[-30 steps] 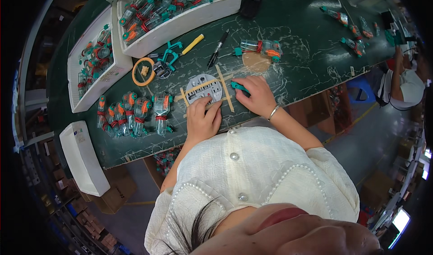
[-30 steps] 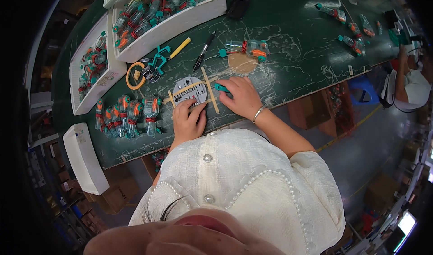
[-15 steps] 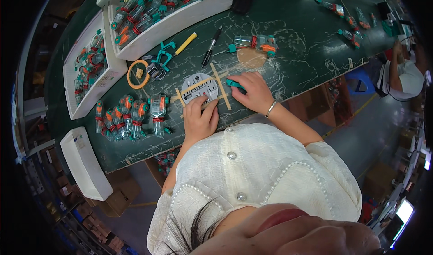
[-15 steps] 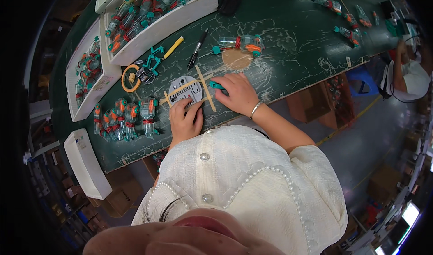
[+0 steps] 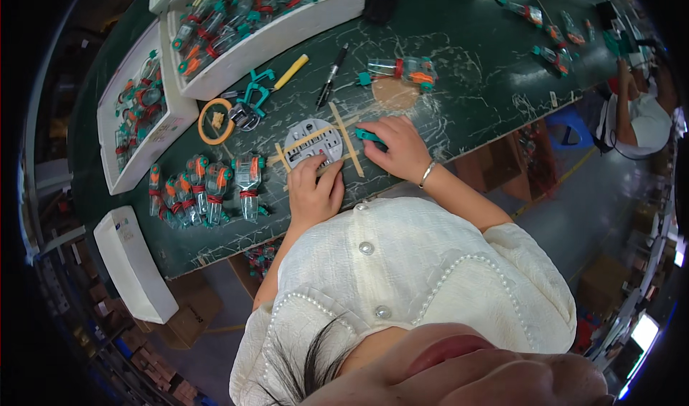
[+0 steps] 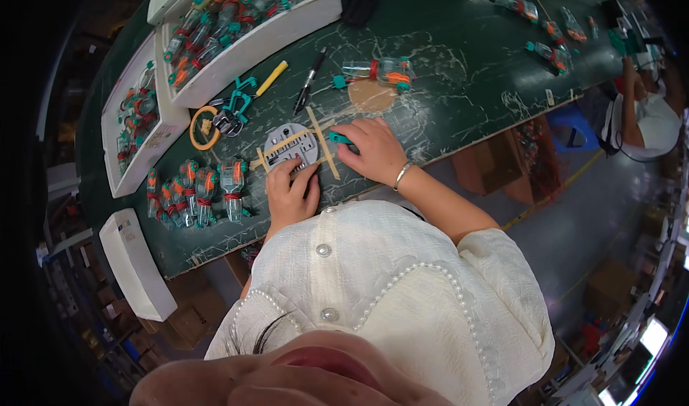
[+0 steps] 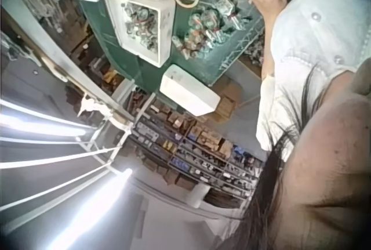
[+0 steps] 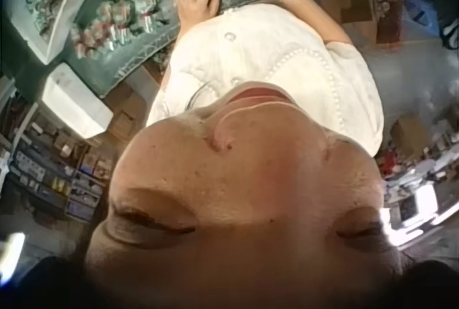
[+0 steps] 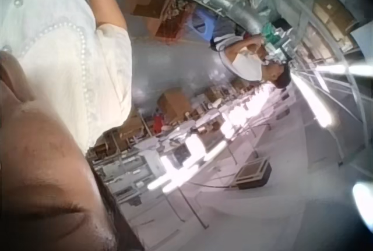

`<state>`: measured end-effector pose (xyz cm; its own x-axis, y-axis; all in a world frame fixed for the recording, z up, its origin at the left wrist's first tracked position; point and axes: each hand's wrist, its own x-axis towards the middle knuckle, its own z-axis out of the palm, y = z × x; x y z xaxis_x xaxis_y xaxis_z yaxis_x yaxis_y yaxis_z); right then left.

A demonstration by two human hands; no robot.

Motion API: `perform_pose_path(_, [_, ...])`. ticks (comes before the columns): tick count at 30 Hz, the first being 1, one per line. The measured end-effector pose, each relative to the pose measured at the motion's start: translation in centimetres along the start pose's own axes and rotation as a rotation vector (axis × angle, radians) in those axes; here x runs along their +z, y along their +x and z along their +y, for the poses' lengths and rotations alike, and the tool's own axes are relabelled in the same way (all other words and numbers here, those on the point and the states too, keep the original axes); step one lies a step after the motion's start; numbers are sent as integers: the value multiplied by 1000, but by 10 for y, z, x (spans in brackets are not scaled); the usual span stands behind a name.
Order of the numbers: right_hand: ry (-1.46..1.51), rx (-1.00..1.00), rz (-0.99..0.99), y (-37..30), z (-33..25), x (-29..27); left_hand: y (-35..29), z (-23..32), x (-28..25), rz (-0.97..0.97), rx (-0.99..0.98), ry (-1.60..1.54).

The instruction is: Assembling small electronic components and plastic housings at a production workbench.

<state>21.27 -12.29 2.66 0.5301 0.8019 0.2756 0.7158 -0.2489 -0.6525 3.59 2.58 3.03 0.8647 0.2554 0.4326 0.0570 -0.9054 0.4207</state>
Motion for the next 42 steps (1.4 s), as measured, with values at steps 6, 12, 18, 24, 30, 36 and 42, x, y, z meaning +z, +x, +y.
perform_pose_path(6, [20,-4,8,2,-3,-1,-2,-3,1,18,-4,6])
perform_pose_path(12, [5,-7,9,2,-8,-2,-7,-3,-1,-1,-5,4])
perform_pose_path(18, [163,88,92,-3,-5,-4,-5,-3,2,0,10,-1])
perform_pose_path(24, [320,86,218,-5,2,-4,1,2,3,32,9,43])
perform_pose_path(30, [317,131,309,-15,17,-23,3,5,4,7,18,57])
perform_pose_path(36, [-438,-183,669,21,109,-144,-2,6,3,-2,-13,93])
perform_pose_path(42, [-1094,267,771,27,337,-330,5,9,5,-22,-23,95])
